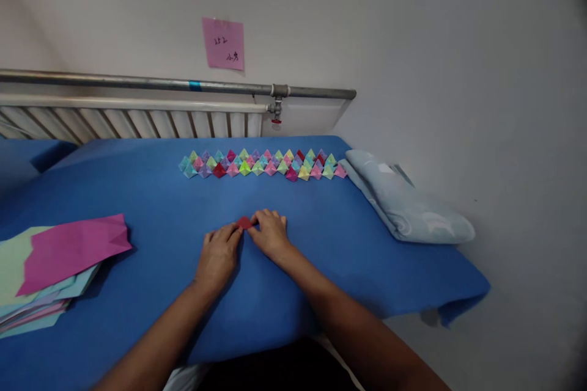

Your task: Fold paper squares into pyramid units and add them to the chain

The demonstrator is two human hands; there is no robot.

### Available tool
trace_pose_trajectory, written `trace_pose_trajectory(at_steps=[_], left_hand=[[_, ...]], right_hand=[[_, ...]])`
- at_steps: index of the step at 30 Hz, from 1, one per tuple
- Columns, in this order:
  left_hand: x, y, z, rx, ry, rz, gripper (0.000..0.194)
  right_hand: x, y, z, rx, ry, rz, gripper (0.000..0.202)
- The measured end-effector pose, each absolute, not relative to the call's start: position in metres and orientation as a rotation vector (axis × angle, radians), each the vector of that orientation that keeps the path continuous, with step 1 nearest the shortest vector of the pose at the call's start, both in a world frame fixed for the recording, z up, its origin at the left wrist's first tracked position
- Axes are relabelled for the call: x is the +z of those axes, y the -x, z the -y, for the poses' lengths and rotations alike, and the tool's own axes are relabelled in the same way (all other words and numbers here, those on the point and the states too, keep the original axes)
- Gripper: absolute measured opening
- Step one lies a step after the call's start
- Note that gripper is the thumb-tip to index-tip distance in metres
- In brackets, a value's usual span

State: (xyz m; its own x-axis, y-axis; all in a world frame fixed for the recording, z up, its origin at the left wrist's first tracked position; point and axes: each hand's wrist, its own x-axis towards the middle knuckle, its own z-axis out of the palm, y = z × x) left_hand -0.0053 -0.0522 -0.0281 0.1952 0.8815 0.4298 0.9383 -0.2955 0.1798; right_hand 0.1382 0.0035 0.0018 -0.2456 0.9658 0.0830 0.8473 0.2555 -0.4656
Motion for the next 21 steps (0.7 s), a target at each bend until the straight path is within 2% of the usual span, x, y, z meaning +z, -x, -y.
trace_pose_trajectory(at_steps=[6, 12, 18, 21], left_hand=[[-0.034, 0.010, 0.049, -0.919, 2.337, 1.866, 0.038], [-0.022, 0.018, 0.027, -1.361, 2.382, 2.175, 0.029], [0.002, 0.027, -0.013, -1.331, 2.647, 2.525, 0.034], [0.007, 0.029, -0.027, -1.276, 2.836, 2.667, 0.029]], right_hand=[[-0.003, -0.137, -0.001, 0.501, 1.551, 2.152, 0.002], [-0.008, -0.136, -0.004, 0.587, 1.475, 2.028, 0.009], [-0.009, -0.139, -0.009, 0.640, 1.421, 2.016, 0.012], [-0.010, -0.142, -0.013, 0.668, 1.393, 2.021, 0.017]])
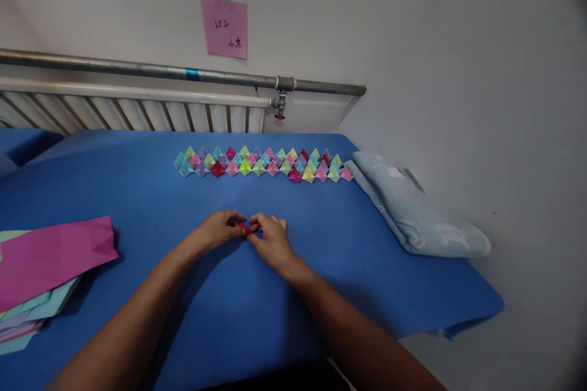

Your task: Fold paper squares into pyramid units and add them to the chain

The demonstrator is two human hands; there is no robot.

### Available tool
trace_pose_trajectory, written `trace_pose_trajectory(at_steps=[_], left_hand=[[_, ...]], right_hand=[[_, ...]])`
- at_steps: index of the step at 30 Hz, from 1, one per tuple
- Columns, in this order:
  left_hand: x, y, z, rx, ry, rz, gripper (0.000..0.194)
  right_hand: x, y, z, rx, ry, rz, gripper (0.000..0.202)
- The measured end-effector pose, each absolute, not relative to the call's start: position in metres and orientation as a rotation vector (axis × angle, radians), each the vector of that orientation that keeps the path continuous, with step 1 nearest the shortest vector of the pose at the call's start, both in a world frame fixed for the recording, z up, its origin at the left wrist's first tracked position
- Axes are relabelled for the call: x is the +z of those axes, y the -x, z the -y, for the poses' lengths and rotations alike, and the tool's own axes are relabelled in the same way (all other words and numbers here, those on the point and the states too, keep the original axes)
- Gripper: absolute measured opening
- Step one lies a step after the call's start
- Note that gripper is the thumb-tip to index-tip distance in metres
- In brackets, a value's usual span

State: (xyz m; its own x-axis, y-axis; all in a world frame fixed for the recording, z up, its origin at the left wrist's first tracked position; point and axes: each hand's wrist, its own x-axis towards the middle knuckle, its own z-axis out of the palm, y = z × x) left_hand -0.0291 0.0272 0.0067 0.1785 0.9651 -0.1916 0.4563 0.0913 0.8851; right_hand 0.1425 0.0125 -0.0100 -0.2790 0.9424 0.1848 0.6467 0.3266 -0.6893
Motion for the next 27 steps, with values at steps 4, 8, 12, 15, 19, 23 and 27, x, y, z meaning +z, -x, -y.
trace_pose_trajectory(at_steps=[4, 8, 12, 15, 19, 23, 27], left_hand=[[0.011, 0.029, -0.035, 0.594, -1.402, -1.306, 0.024], [0.017, 0.030, -0.032, 0.669, -1.317, -1.292, 0.027], [0.019, 0.030, -0.028, 0.922, -1.029, -1.264, 0.030], [0.018, 0.029, -0.027, 0.995, -0.813, -1.207, 0.035], [0.015, 0.025, -0.028, 1.031, -0.700, -1.166, 0.039], [0.013, 0.022, -0.027, 1.036, -0.714, -1.145, 0.038], [0.014, 0.019, -0.025, 1.039, -0.779, -1.172, 0.033]], right_hand=[[-0.012, -0.148, -0.015, 0.704, 1.372, 2.018, 0.022], [-0.010, -0.153, -0.024, 0.857, 1.306, 1.830, 0.024], [-0.002, -0.154, -0.044, 1.233, 1.171, 1.471, 0.021], [0.002, -0.150, -0.054, 1.335, 1.100, 1.511, 0.022], [-0.001, -0.143, -0.055, 1.323, 1.111, 1.623, 0.029], [-0.001, -0.142, -0.052, 1.377, 1.113, 1.604, 0.028], [0.002, -0.144, -0.052, 1.386, 1.112, 1.590, 0.027]])
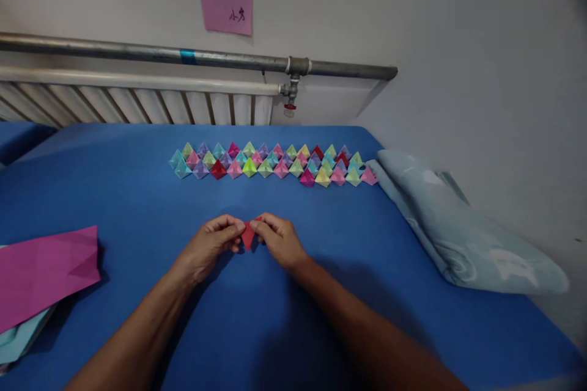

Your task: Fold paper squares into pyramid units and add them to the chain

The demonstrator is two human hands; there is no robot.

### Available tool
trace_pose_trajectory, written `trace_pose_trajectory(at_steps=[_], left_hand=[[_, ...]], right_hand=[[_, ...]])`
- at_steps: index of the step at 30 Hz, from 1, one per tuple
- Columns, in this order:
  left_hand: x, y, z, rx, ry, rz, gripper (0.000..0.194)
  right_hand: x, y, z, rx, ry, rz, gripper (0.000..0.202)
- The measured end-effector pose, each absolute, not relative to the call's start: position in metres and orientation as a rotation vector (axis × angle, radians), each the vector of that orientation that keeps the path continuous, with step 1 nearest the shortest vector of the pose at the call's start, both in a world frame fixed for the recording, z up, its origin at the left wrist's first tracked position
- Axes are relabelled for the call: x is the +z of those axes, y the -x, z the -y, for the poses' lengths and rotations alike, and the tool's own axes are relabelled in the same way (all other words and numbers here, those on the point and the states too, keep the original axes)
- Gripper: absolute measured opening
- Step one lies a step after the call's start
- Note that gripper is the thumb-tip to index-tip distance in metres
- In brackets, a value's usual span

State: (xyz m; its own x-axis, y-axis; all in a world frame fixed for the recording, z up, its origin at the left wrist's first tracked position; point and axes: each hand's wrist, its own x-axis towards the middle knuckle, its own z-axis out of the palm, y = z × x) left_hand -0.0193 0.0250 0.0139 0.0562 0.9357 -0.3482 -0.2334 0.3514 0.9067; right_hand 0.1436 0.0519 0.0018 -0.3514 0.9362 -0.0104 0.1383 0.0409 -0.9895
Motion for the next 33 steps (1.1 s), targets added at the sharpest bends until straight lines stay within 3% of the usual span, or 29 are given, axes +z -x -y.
trace_pose_trajectory(at_steps=[33], left_hand=[[0.025, 0.019, -0.018, 0.972, -0.571, -0.901, 0.031]], right_hand=[[0.015, -0.145, -0.039, 1.691, 0.964, 1.292, 0.029]])
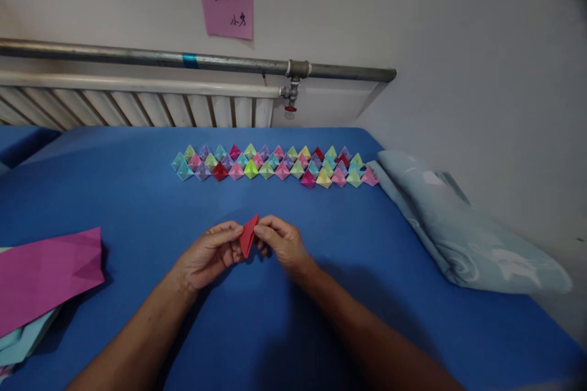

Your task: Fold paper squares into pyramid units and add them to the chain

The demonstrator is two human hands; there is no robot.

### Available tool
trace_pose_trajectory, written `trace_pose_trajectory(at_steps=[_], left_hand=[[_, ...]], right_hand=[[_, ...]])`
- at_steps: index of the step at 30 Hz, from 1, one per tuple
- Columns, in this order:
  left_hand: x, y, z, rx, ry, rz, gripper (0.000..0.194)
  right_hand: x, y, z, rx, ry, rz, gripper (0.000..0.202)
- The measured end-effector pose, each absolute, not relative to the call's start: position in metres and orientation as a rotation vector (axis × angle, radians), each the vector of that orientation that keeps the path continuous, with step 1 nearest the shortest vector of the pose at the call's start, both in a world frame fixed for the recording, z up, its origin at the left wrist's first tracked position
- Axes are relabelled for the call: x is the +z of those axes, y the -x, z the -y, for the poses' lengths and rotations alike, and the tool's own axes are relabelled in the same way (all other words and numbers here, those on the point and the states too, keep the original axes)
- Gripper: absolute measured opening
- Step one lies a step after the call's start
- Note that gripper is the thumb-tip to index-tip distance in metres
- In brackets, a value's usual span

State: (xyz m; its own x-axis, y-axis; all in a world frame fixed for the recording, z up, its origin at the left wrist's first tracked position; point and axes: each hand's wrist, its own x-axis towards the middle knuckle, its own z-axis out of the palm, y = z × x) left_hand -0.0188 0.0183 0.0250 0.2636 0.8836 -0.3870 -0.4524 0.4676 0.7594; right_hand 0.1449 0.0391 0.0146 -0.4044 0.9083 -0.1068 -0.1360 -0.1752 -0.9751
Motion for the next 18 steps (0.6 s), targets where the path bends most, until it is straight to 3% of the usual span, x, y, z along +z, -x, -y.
trace_pose_trajectory(at_steps=[18], left_hand=[[0.0200, 0.0156, -0.0158, 1.000, -0.709, -1.051, 0.034]], right_hand=[[0.0113, -0.1434, -0.0406, 1.748, 1.097, 1.242, 0.008]])
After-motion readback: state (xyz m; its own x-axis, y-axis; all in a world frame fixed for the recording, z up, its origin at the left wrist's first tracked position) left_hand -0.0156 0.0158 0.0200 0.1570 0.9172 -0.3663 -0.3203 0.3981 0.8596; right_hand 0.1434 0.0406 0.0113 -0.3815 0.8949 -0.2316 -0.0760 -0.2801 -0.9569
